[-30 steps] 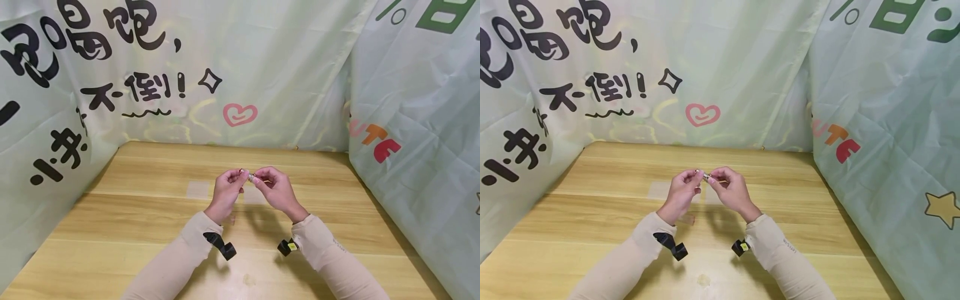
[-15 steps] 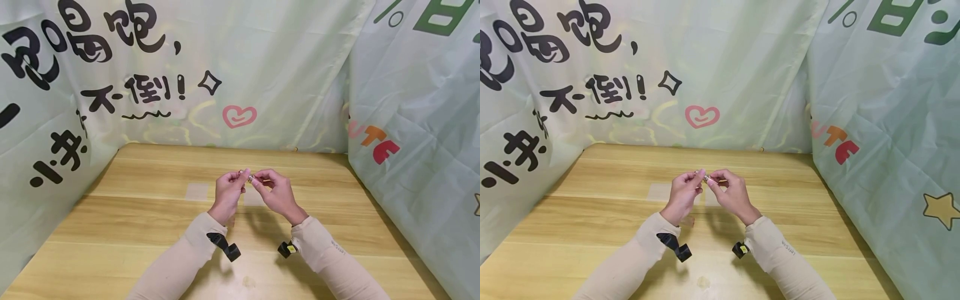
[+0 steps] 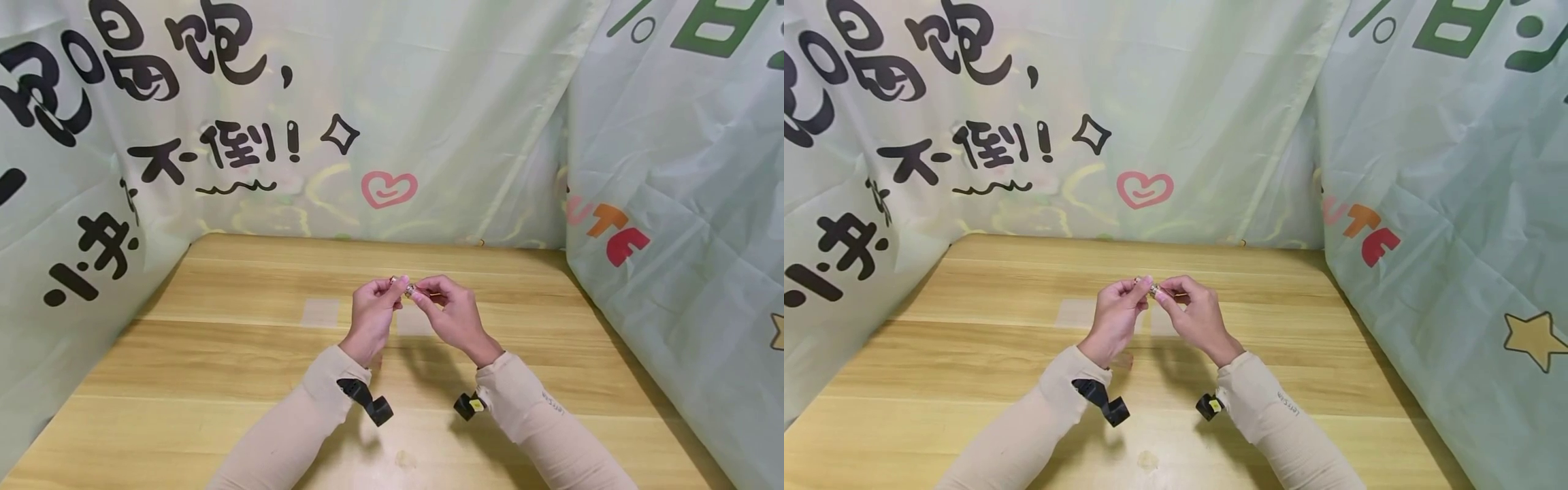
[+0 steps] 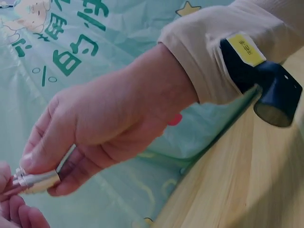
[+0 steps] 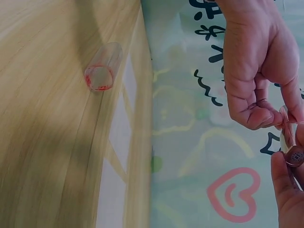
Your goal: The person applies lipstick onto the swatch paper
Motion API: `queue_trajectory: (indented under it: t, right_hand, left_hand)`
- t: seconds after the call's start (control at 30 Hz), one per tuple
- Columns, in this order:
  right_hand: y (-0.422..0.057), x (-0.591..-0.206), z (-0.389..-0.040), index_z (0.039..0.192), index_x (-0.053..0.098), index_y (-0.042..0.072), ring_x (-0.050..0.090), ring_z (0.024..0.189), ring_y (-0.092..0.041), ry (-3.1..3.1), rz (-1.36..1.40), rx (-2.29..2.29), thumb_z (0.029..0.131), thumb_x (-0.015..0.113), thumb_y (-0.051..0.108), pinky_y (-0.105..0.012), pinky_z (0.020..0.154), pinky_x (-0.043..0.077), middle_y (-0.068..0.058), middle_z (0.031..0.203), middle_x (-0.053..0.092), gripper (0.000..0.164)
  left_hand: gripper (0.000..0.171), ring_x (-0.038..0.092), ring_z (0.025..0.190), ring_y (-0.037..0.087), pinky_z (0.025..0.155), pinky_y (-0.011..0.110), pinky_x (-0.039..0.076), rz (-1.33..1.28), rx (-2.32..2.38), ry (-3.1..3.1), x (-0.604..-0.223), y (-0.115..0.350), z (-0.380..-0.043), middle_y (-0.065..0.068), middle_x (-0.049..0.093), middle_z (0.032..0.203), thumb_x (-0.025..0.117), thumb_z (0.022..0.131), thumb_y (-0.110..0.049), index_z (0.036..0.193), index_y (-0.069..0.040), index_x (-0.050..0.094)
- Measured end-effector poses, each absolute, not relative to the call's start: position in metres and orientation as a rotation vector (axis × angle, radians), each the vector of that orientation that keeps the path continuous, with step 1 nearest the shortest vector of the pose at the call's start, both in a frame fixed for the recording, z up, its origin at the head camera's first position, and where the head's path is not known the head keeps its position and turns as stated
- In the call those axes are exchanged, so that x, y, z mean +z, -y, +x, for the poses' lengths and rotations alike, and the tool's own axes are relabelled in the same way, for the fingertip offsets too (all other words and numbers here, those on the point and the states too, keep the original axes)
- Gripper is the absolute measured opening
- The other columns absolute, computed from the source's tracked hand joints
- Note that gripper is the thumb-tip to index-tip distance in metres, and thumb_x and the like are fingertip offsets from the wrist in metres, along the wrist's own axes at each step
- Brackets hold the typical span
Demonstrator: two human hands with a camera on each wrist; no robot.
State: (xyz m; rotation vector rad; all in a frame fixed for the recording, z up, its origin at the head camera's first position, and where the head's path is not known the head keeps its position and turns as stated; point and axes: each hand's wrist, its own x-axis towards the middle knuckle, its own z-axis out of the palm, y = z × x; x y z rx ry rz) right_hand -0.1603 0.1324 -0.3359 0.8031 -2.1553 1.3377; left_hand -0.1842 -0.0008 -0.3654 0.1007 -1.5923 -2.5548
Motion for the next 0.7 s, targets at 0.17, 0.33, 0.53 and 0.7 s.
queue_trajectory:
  t: [0.17, 0.33, 0.53, 0.7]
  right_hand:
    - [-0.135, -0.341, -0.164, 0.095, 0.064, -0.014, 0.068, 0.079, -0.036, 2.170, 0.777, 1.373, 0.084, 0.067, -0.012, -0.043, 0.069, 0.058, -0.024, 0.088, 0.068, 0.012]
    - [-0.141, -0.361, -0.181, 0.099, 0.066, -0.010, 0.067, 0.075, -0.022, 2.187, 0.723, 1.537, 0.087, 0.067, -0.007, -0.031, 0.065, 0.058, -0.020, 0.089, 0.068, 0.013]
    - [-0.143, -0.359, -0.183, 0.104, 0.062, -0.012, 0.066, 0.074, -0.016, 2.234, 0.694, 1.848, 0.093, 0.062, 0.000, -0.035, 0.071, 0.059, -0.019, 0.089, 0.066, 0.016]
    - [-0.146, -0.354, -0.182, 0.109, 0.058, -0.015, 0.067, 0.079, -0.018, 2.254, 0.617, 2.116, 0.097, 0.057, 0.001, -0.036, 0.077, 0.058, -0.017, 0.092, 0.064, 0.020]
  left_hand:
    - [0.011, 0.054, 0.068, 0.009, 0.063, 0.019, 0.050, -0.051, -2.577, 1.589, -0.371, 0.004, -0.186, 0.002, 0.058, 0.076, 0.070, 0.089, -0.004, 0.083, -0.001, 0.061]
    - [0.011, 0.056, 0.076, 0.009, 0.069, 0.019, 0.050, -0.234, -2.661, 1.553, -0.373, 0.011, -0.186, 0.002, 0.060, 0.087, 0.057, 0.095, 0.004, 0.101, 0.012, 0.060]
    - [0.034, 0.056, 0.081, 0.007, 0.076, 0.017, 0.050, -0.373, -2.752, 1.498, -0.374, 0.016, -0.185, 0.001, 0.060, 0.093, 0.049, 0.097, 0.004, 0.122, 0.026, 0.045]
    - [0.025, 0.056, 0.083, 0.008, 0.077, 0.017, 0.050, -0.417, -2.774, 1.462, -0.375, 0.016, -0.184, 0.002, 0.061, 0.096, 0.055, 0.095, 0.001, 0.112, 0.018, 0.057]
